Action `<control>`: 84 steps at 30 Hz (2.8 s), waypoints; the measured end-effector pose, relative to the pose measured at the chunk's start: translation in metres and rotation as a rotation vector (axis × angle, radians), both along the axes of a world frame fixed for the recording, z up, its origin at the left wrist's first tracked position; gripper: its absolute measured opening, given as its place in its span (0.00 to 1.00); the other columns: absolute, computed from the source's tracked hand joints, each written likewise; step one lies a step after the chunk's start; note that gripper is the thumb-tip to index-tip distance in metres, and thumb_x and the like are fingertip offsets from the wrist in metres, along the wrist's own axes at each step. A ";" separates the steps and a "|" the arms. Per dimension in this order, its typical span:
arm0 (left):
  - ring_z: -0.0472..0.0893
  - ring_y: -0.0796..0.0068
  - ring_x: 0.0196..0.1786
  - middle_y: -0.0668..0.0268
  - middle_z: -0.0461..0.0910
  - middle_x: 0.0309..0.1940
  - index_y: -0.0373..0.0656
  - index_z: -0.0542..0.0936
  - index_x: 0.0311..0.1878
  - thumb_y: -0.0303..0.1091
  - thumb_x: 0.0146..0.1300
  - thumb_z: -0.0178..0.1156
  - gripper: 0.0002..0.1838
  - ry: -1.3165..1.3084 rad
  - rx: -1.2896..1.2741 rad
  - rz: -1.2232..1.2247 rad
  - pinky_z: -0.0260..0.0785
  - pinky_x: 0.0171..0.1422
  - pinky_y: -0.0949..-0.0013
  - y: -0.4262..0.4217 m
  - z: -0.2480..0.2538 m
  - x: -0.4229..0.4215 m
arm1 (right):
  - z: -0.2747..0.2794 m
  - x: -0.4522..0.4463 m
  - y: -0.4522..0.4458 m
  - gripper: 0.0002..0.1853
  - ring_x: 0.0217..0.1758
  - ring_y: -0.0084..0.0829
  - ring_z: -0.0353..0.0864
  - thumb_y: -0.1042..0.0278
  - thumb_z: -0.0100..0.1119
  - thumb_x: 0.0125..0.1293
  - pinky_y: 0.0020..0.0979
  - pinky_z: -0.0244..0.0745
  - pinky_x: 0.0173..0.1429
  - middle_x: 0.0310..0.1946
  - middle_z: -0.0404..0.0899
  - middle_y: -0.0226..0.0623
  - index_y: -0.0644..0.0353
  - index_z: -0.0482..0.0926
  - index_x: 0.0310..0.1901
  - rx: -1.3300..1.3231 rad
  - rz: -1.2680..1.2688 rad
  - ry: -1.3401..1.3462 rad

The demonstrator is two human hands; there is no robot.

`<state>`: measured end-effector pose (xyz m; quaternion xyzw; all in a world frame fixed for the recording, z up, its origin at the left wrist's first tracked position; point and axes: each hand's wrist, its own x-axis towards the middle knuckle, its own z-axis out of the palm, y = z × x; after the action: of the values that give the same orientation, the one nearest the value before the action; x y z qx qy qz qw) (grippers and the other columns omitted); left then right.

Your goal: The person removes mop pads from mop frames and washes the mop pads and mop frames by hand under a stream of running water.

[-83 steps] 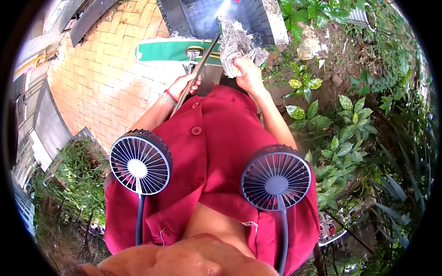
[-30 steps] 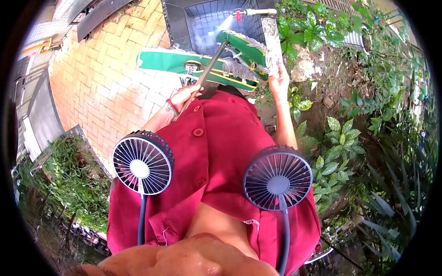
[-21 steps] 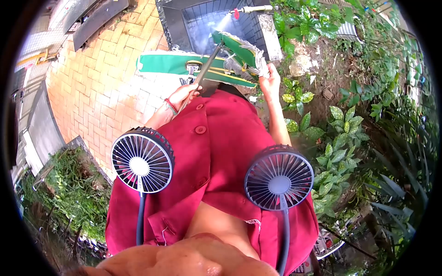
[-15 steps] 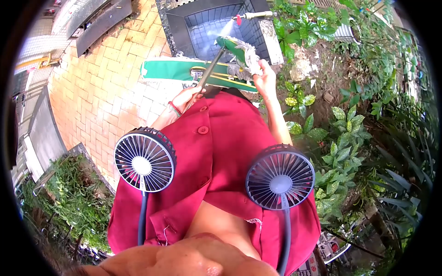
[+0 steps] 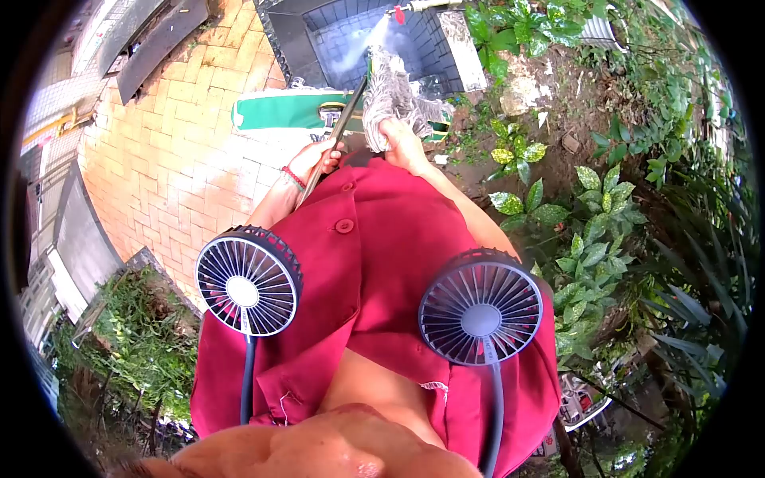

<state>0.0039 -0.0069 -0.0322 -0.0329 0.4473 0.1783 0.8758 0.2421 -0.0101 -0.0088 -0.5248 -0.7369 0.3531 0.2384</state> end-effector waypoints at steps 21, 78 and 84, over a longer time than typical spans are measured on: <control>0.63 0.85 0.21 0.73 0.67 0.24 0.38 0.68 0.48 0.39 0.67 0.48 0.14 0.023 0.125 0.009 0.54 0.20 0.82 0.040 0.018 0.012 | 0.066 0.027 0.204 0.15 0.42 0.35 0.79 0.74 0.52 0.53 0.29 0.71 0.48 0.36 0.80 0.38 0.57 0.75 0.45 -0.002 -0.086 0.039; 0.69 0.88 0.29 0.74 0.75 0.28 0.40 0.75 0.51 0.43 0.65 0.50 0.19 0.288 0.252 -0.116 0.57 0.29 0.83 0.009 0.070 0.006 | 0.069 0.010 0.165 0.10 0.30 0.16 0.68 0.81 0.49 0.48 0.20 0.64 0.34 0.25 0.72 0.26 0.59 0.72 0.33 -0.099 -0.299 0.238; 0.70 0.85 0.31 0.71 0.76 0.31 0.38 0.77 0.48 0.41 0.63 0.54 0.17 0.332 0.250 -0.186 0.60 0.32 0.82 0.008 0.058 0.005 | 0.042 0.017 0.122 0.09 0.31 0.19 0.66 0.81 0.49 0.47 0.22 0.65 0.36 0.24 0.69 0.28 0.58 0.67 0.32 -0.102 -0.334 0.191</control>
<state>0.0088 0.0013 0.0254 0.1474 0.5607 0.1536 0.8002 0.2591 0.1114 0.0328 -0.6153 -0.5946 0.3939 0.3356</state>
